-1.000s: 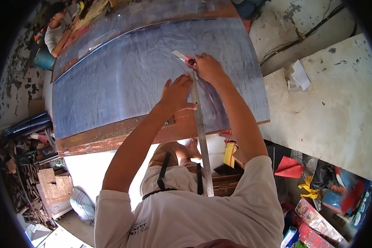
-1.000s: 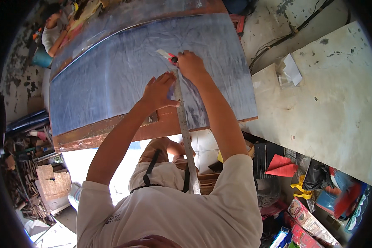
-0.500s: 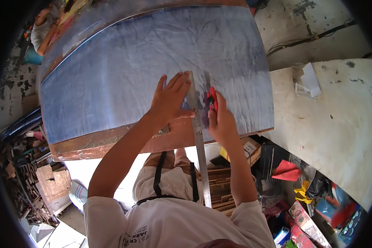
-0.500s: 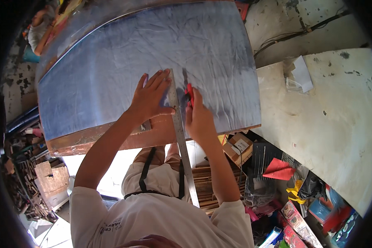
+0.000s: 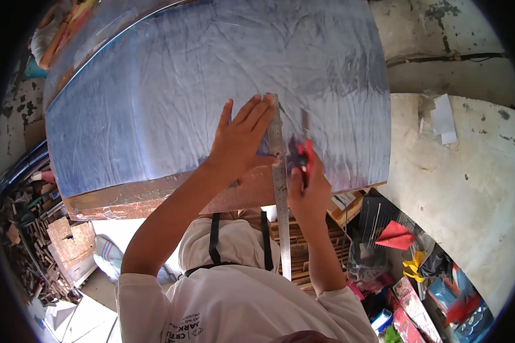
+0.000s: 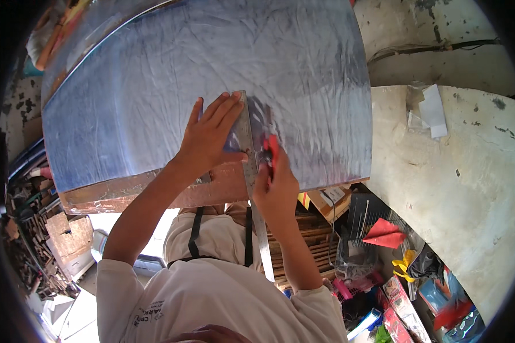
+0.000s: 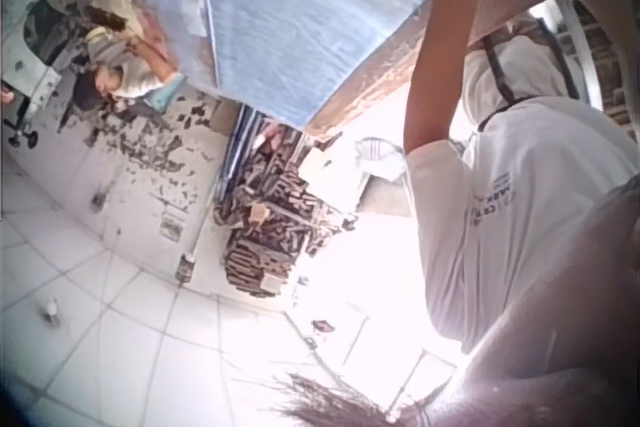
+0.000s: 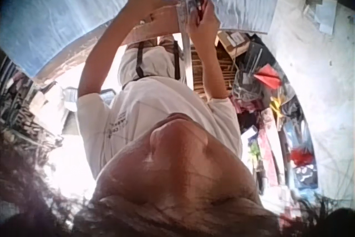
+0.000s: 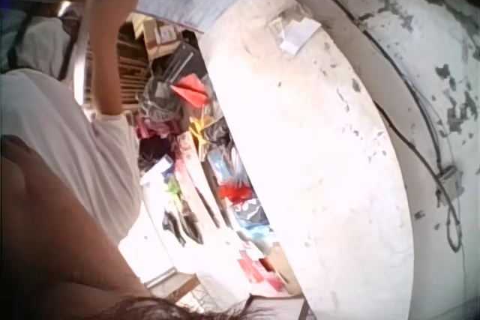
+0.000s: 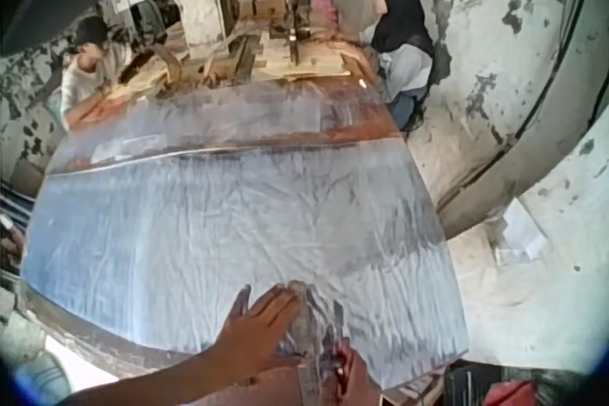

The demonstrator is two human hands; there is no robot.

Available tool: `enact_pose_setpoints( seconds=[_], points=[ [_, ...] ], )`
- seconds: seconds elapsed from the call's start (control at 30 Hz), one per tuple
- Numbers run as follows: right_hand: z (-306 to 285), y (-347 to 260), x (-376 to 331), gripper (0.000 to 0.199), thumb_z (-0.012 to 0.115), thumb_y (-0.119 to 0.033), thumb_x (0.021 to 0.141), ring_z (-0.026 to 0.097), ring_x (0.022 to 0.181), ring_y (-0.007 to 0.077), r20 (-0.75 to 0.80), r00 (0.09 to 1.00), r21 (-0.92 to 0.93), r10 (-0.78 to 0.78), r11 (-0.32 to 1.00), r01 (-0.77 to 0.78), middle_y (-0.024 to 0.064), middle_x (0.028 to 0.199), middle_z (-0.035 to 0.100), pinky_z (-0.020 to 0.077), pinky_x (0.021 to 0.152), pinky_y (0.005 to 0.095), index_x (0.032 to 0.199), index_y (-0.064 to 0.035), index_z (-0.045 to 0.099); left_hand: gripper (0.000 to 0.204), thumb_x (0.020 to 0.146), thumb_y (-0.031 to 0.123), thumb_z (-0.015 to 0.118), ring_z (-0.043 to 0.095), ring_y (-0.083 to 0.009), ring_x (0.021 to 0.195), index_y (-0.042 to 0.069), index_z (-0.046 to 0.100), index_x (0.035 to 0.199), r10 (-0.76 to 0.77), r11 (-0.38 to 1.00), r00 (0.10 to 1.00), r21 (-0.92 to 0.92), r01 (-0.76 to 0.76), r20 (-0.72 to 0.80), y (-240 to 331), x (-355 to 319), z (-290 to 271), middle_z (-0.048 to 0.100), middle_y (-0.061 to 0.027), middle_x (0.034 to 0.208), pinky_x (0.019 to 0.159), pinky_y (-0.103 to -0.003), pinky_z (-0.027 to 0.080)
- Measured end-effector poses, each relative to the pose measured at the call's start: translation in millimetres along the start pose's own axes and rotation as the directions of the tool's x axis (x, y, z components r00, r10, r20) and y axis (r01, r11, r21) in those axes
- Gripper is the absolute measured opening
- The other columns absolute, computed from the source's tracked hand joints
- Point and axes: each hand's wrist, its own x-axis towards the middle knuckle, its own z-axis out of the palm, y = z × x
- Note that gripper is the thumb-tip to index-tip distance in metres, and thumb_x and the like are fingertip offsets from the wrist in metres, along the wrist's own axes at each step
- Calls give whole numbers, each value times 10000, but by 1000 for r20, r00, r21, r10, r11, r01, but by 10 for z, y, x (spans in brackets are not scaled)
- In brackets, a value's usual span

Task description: The person aligns metal and wooden rulers over a plastic sheet on a table, cuts strips using a utility knife, and tears off the cut pieces by hand.

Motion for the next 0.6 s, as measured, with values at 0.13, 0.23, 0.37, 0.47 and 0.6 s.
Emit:
enact_pose_setpoints(
  seconds=[0.13,0.23,0.37,0.47,0.6],
  points=[
    [-94,310,-727,373,624,-11,949,654,721,204,-112,930,246,351,916,-316,142,957,652,531,689,314,1313,-8,540,1153,608,627,832,312,-216,1506,106,389,1535,1,1000,1000,18,-1,7,9,14,-21,308,-10,1646,1221,-579,251],
    [46,633,-1410,261,653,15,927,641,752,165,-103,859,546,501,751,-372,104,938,659,518,698,286,1178,2,581,1153,617,638,823,307,-220,1508,114,377,1542,-2,1000,1000,28,1,21,11,30,-10,302,-7,1648,1222,-585,247],
    [64,680,-1774,354,753,-27,855,676,769,239,-71,982,268,174,952,-149,111,957,688,539,716,299,1181,-23,614,1156,623,643,823,290,-223,1516,120,366,1546,-7,1000,1000,14,6,19,16,14,9,301,-5,1647,1225,-595,235],
    [72,457,-1812,515,834,-123,791,699,783,291,13,984,22,180,983,-180,119,982,701,565,716,334,1260,-78,626,1139,625,633,833,279,-217,1520,126,374,1535,-7,1000,1000,12,7,7,3,-6,52,309,-7,1639,1223,-606,231],
    [84,470,-1795,713,863,-146,715,665,682,287,29,1000,-225,-5,974,11,88,805,668,542,606,374,1374,-86,598,1115,631,632,834,267,-223,1527,131,388,1522,3,1000,1000,8,-3,-12,-5,-1,77,322,-13,1633,1219,-621,223]
  ],
)
